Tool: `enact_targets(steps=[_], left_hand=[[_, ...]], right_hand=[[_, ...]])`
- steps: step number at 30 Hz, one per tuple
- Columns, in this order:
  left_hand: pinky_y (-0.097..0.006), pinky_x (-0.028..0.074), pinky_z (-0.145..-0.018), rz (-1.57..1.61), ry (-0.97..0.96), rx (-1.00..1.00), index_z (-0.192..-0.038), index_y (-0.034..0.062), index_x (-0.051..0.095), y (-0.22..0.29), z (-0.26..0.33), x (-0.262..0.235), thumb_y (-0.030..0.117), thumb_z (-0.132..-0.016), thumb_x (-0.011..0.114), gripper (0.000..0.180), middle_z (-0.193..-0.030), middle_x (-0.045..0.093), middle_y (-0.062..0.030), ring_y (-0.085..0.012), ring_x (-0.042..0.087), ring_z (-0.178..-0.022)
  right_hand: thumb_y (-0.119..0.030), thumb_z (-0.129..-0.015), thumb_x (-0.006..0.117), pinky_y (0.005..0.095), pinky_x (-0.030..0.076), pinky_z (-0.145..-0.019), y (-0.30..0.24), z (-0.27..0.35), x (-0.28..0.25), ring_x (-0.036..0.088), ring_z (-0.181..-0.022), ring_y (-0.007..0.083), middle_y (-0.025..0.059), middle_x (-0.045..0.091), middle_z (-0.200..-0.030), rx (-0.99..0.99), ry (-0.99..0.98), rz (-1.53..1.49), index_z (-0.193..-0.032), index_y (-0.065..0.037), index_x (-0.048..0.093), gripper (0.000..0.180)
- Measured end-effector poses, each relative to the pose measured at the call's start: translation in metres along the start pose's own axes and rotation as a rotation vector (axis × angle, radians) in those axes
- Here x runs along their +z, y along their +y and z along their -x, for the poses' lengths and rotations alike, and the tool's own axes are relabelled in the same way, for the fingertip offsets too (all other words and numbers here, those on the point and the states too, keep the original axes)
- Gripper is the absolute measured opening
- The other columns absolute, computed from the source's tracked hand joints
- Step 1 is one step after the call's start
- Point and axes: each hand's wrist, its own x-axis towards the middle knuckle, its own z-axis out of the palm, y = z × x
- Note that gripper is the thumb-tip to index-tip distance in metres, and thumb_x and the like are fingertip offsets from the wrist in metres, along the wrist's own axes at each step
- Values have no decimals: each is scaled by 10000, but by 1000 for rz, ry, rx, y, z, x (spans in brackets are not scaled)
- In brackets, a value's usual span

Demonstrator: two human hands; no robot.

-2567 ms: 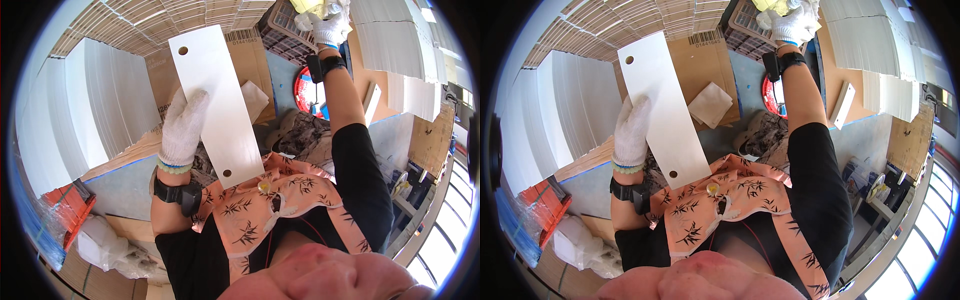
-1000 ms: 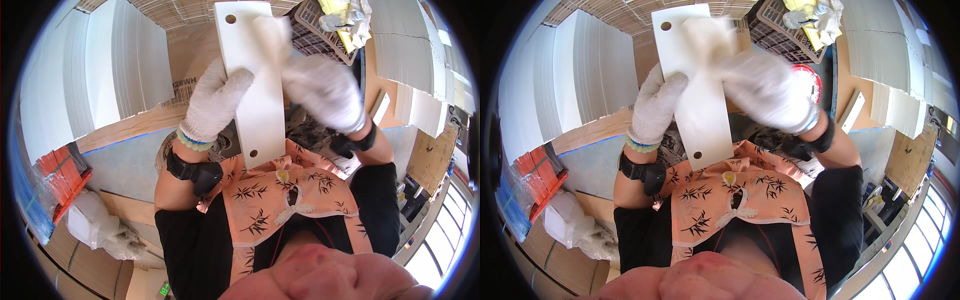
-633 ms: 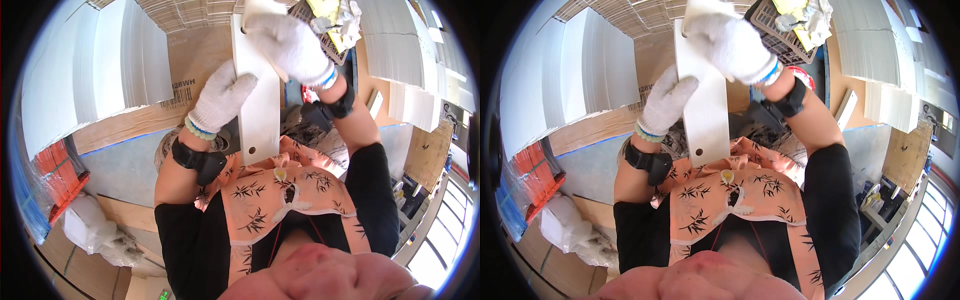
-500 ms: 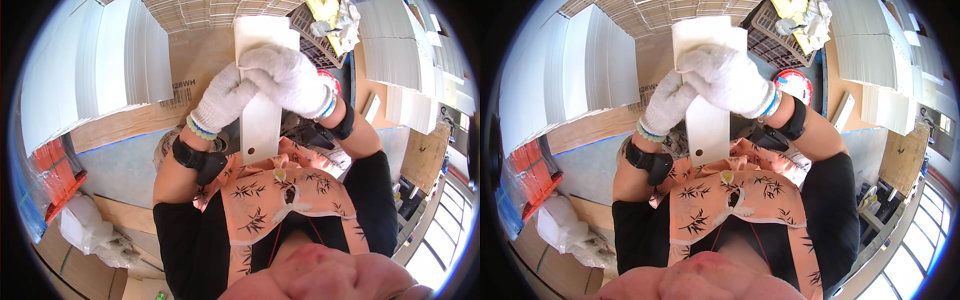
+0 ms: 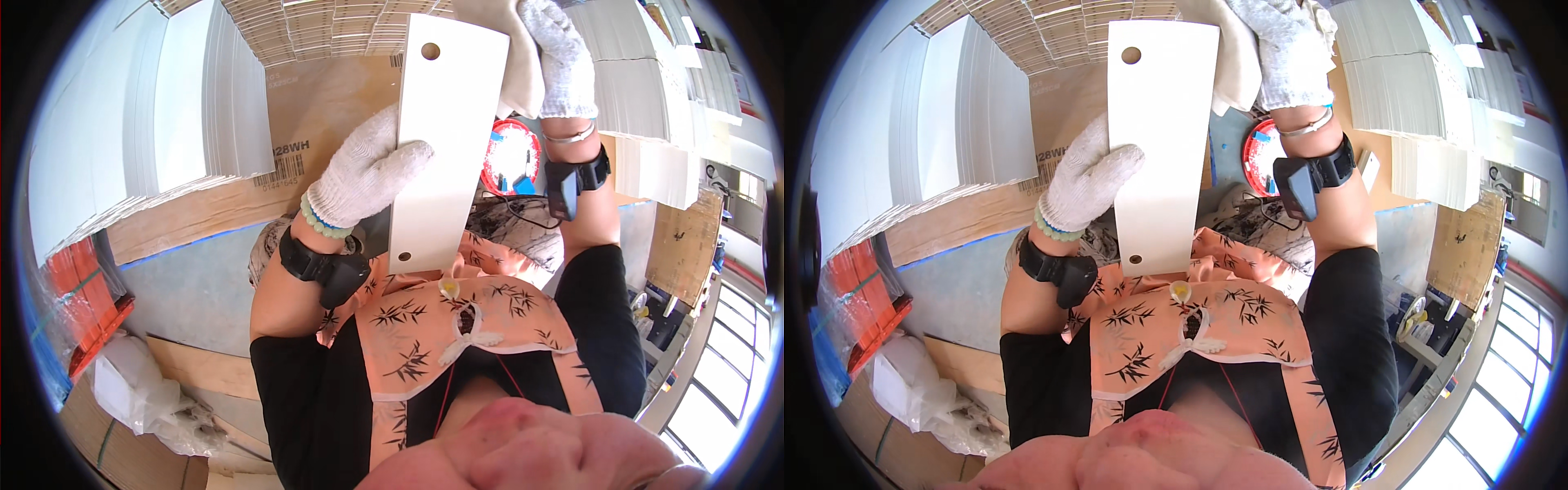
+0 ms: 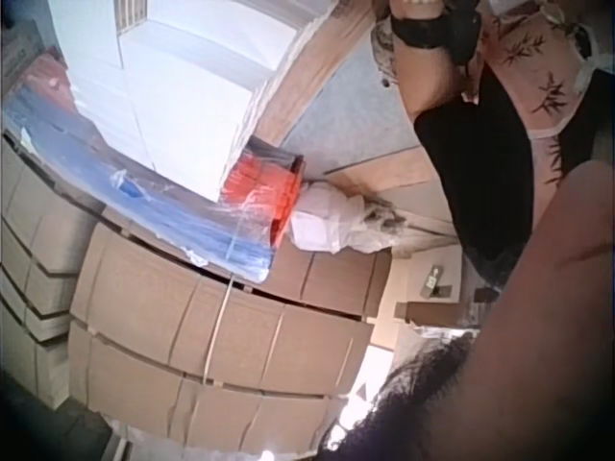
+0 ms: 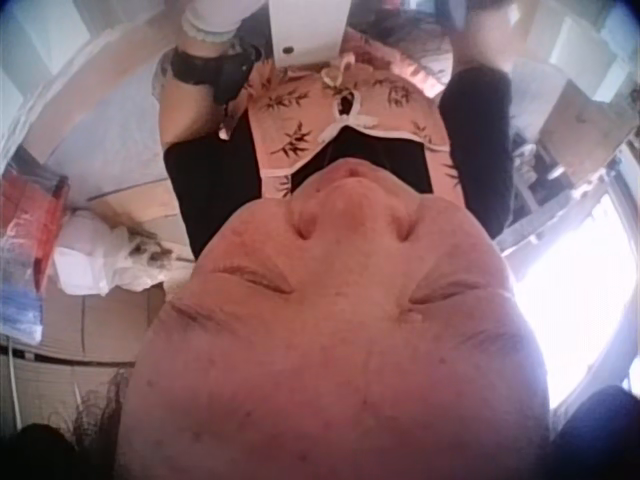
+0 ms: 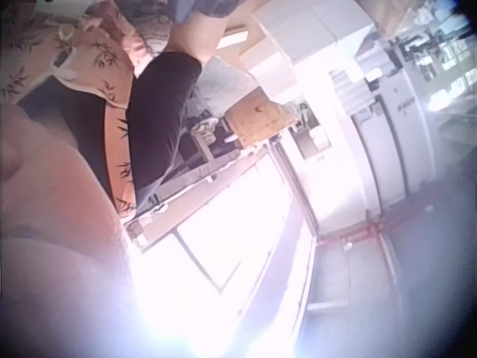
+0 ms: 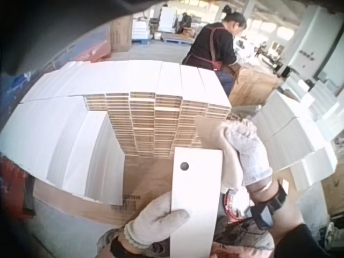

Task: The recorder wipes white boards with a cloth and applies a finishing material using a blue sponge block.

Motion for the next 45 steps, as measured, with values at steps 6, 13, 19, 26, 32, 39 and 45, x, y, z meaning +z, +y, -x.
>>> enact_targets(steps=[6,13,19,26,32,39,45], left_hand=[[-325,473,-972,-40,-4,52,-1328,-44,527,4,1,-2,106,-990,509,370,-1211,630,-116,-178,588,-1107],[-320,475,-964,-10,-5,25,-1348,-45,513,6,-1,-2,67,-985,503,379,-1205,630,-107,-170,586,-1100],[-296,487,-922,60,143,-27,-1360,-42,496,5,5,-3,77,-982,512,397,-1175,637,-86,-141,594,-1050],[-301,503,-907,125,399,9,-1347,-35,509,11,0,-6,204,-990,568,434,-1175,644,-87,-157,614,-1044],[-291,490,-916,104,562,-20,-1331,-35,521,2,3,-20,264,-980,613,470,-1173,640,-93,-161,610,-1059],[-284,506,-868,176,559,-14,-1289,-34,543,2,-4,-20,233,-977,612,417,-1138,641,-94,-155,616,-1010],[-257,523,-781,31,607,15,-1276,-43,537,-2,-8,-26,232,-993,587,397,-1072,650,-90,-136,628,-928]], right_hand=[[-78,-1014,525,277,508,-907,-4,9,-7,623,-1002,143,49,663,-1105,181,17,-260,-1190,1,617,213],[-189,-977,604,335,536,-903,15,26,-47,666,-1025,215,104,682,-1185,202,139,-349,-1255,-18,623,327],[-226,-1033,502,369,476,-1029,10,37,-56,601,-1194,252,125,615,-1329,203,77,-458,-1380,29,517,431],[-160,-949,584,347,498,-985,35,43,-57,645,-1069,223,97,677,-1171,350,25,-484,-1263,-5,604,350],[-127,-865,712,289,474,-982,133,78,-7,651,-1043,182,75,715,-1078,816,-330,-160,-1132,14,688,303],[-267,-923,609,364,515,-923,220,73,-38,677,-1039,301,164,698,-1155,566,-556,883,-1193,-46,675,354],[-347,-931,648,308,486,-951,137,53,-90,624,-1080,219,143,670,-1215,369,-310,736,-1305,-24,605,496]])
